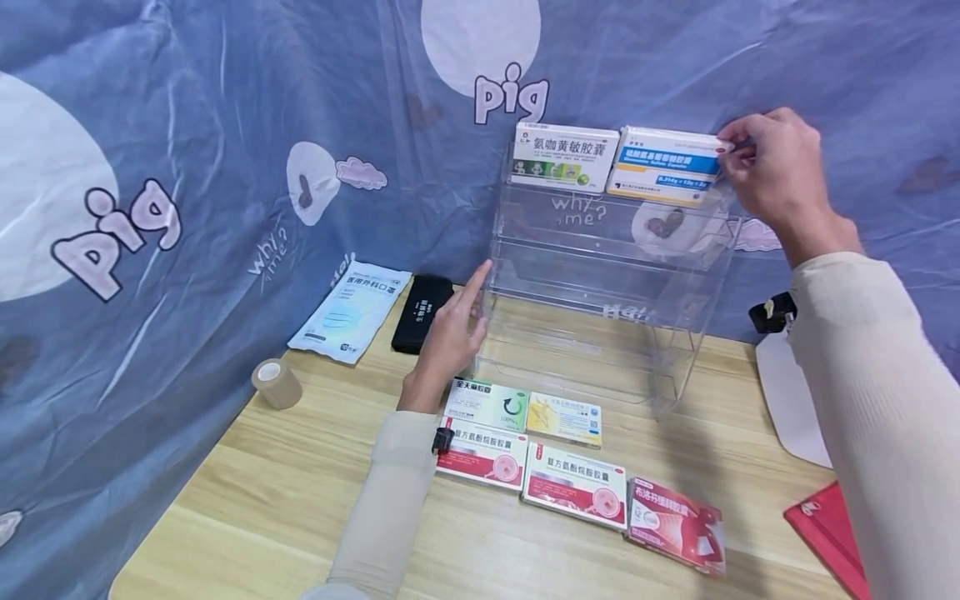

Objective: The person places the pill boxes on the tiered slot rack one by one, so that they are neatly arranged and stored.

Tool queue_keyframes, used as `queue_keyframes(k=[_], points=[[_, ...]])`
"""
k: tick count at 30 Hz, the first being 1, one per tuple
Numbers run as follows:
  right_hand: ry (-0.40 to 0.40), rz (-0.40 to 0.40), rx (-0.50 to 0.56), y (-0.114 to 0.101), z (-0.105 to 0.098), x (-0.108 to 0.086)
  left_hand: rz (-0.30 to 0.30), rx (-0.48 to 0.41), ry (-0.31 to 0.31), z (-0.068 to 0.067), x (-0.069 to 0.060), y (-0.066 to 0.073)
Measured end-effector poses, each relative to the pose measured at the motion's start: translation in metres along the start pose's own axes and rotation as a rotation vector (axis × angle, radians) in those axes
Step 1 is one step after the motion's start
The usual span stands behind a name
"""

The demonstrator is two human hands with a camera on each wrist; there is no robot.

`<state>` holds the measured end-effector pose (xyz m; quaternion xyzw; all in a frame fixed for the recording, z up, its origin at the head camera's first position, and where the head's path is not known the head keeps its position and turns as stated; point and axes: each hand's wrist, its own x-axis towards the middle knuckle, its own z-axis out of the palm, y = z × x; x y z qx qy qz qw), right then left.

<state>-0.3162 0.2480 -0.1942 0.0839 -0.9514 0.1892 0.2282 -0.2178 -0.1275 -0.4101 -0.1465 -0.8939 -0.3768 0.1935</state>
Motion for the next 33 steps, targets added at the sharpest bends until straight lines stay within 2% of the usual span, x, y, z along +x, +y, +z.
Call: queue_keyframes(k=[8,21,27,33], points=[[-0.012,-0.014,0.008,-0.001,0.0,-0.002,0.004,-0.008,0.005,0.001,0.001,-0.001],[0.078,-0.109,0.045,0.005,-0.001,-0.001,0.008,-0.007,0.007,0.0,0.0,0.0],[0.12,-0.08,0.079,0.005,-0.005,-0.008,0.002,-0.007,0.003,0.001,0.0,0.0],[0.178,-0.063,0.094,0.006,-0.006,-0.024,-0.001,-0.011,0.001,0.001,0.001,0.0]])
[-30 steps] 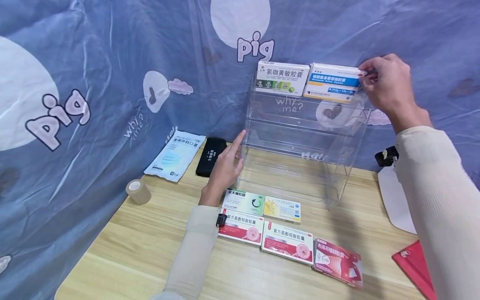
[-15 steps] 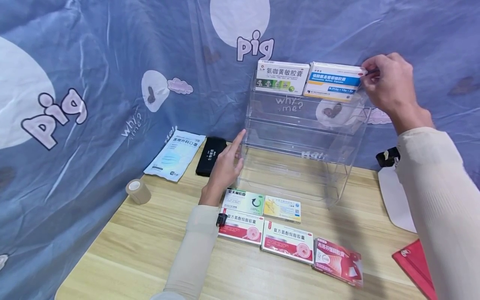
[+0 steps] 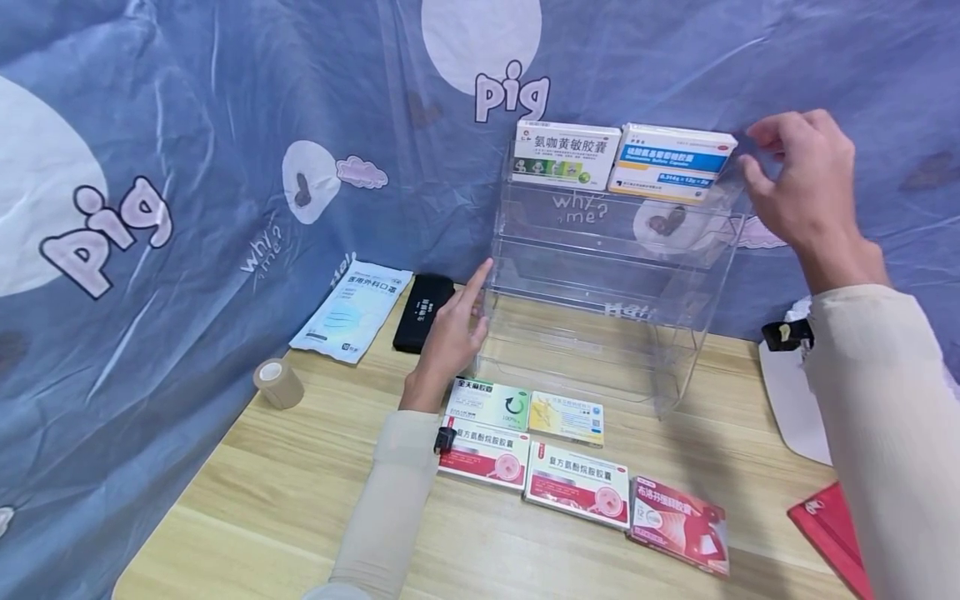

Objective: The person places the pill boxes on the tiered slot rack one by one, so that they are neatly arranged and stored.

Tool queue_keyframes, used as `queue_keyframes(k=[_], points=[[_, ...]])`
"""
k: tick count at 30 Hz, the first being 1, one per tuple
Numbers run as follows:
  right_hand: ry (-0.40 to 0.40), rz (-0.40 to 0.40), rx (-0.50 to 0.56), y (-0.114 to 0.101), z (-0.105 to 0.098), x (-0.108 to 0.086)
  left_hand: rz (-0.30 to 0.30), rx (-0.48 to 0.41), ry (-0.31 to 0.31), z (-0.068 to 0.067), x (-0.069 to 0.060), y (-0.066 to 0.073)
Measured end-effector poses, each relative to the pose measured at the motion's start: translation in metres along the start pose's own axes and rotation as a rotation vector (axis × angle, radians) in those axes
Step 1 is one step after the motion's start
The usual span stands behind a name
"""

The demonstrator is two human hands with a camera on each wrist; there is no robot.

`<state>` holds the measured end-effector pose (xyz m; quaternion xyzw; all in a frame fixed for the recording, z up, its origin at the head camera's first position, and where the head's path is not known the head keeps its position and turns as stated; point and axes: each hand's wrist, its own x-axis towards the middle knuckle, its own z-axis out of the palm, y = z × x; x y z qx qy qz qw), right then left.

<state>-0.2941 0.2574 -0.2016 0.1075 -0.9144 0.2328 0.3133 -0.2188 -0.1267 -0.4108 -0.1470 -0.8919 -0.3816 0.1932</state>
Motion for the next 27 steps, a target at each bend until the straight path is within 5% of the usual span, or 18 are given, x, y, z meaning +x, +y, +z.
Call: queue_keyframes(k=[15,27], points=[[0.085,-0.077,0.047,-0.021,0.012,-0.071,0.001,-0.002,0.009,-0.001,-0.001,0.001],[-0.079,-0.173,0.038,-0.037,0.023,-0.128,0.004,-0.008,0.012,-0.003,-0.002,0.002]])
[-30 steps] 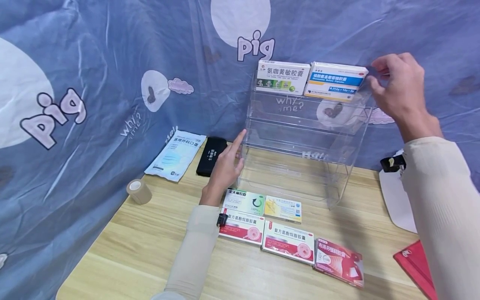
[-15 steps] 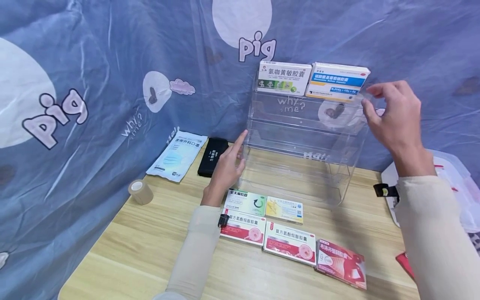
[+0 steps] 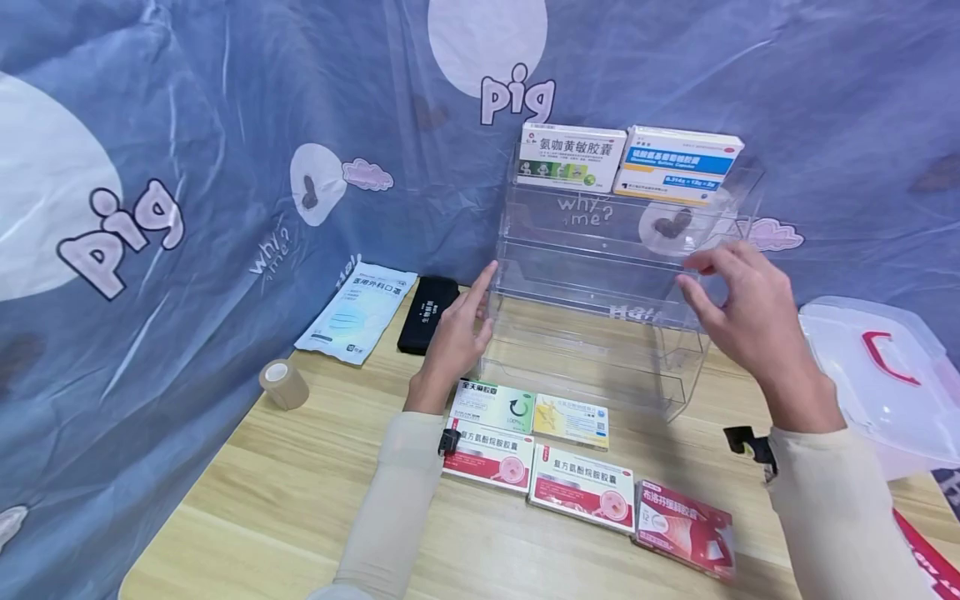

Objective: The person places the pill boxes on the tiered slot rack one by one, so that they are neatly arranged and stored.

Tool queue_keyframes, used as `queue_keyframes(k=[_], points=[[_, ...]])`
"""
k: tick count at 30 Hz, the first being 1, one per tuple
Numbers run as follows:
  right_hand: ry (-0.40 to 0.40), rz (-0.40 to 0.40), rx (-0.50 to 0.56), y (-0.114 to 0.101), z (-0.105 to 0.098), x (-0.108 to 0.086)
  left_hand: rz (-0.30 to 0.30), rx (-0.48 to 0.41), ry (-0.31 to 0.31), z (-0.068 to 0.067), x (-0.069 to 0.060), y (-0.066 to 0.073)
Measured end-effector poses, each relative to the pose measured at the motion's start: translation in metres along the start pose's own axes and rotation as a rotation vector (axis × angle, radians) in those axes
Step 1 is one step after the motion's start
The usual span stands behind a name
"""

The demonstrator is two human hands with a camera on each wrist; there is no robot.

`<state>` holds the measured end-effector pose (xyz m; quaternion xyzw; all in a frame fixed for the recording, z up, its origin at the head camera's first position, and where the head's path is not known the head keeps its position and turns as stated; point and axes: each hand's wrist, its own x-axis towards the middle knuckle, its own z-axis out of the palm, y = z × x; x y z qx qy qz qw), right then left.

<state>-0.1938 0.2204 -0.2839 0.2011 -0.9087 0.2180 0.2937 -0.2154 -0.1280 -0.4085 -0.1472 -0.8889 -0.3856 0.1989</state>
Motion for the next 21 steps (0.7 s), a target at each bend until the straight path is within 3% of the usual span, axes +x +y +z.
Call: queue_keyframes(k=[7,12,17,21], points=[[-0.124,-0.081,0.013,-0.007,0.012,-0.028,-0.006,-0.004,-0.007,-0.001,-0.001,0.0],[-0.272,-0.127,0.043,-0.009,0.024,-0.049,-0.006,-0.001,-0.006,-0.001,-0.001,0.001],[-0.45,-0.115,0.09,-0.009,0.038,-0.066,-0.005,0.005,-0.006,-0.002,-0.002,0.0],[-0.539,-0.095,0.128,-0.009,0.047,-0.077,-0.004,-0.006,-0.009,-0.002,-0.001,0.0]])
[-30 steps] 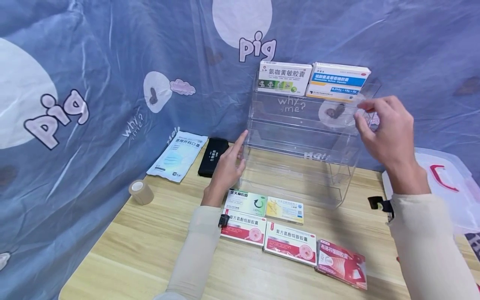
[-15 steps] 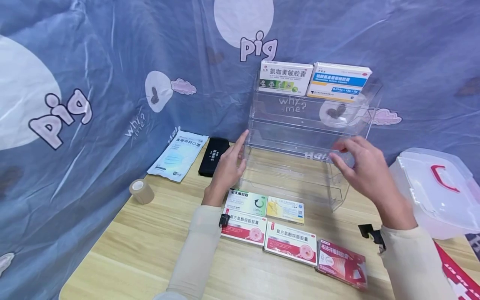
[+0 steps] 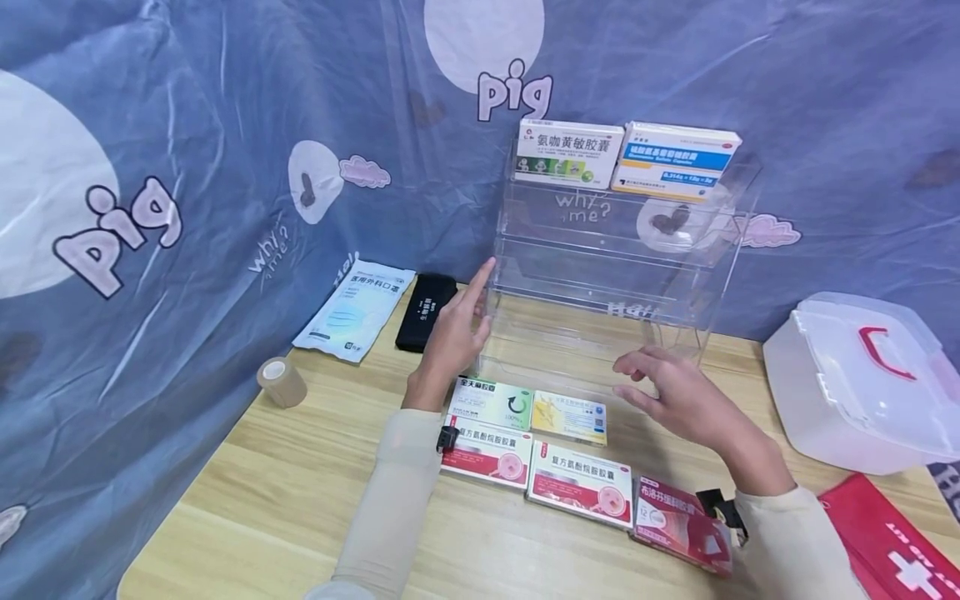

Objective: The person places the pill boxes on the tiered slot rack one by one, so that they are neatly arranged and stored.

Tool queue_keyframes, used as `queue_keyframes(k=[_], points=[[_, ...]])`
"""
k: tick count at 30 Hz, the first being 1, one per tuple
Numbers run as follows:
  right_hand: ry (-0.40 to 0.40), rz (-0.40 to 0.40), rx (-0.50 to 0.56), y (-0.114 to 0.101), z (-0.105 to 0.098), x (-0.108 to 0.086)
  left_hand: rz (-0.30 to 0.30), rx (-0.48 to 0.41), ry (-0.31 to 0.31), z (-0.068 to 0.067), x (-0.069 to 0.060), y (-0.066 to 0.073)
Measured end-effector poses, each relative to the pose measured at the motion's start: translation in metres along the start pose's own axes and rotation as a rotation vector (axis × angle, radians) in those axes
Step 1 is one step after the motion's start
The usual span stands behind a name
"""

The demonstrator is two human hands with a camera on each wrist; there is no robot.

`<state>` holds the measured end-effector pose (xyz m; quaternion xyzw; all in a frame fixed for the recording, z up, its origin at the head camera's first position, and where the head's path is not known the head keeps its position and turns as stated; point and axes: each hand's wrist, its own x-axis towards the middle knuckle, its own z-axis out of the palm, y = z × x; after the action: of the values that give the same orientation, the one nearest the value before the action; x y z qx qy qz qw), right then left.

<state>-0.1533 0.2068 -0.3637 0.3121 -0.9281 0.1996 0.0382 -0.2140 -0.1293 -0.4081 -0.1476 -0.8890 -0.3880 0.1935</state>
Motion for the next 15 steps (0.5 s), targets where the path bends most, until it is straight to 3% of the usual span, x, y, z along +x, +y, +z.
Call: queue_keyframes(k=[6,15], points=[[-0.072,0.045,0.034,0.002,0.016,-0.006,0.008,-0.016,-0.003,0.001,0.001,-0.001],[-0.104,0.085,0.033,0.009,0.037,-0.012,0.016,-0.013,0.003,0.001,0.001,-0.002]])
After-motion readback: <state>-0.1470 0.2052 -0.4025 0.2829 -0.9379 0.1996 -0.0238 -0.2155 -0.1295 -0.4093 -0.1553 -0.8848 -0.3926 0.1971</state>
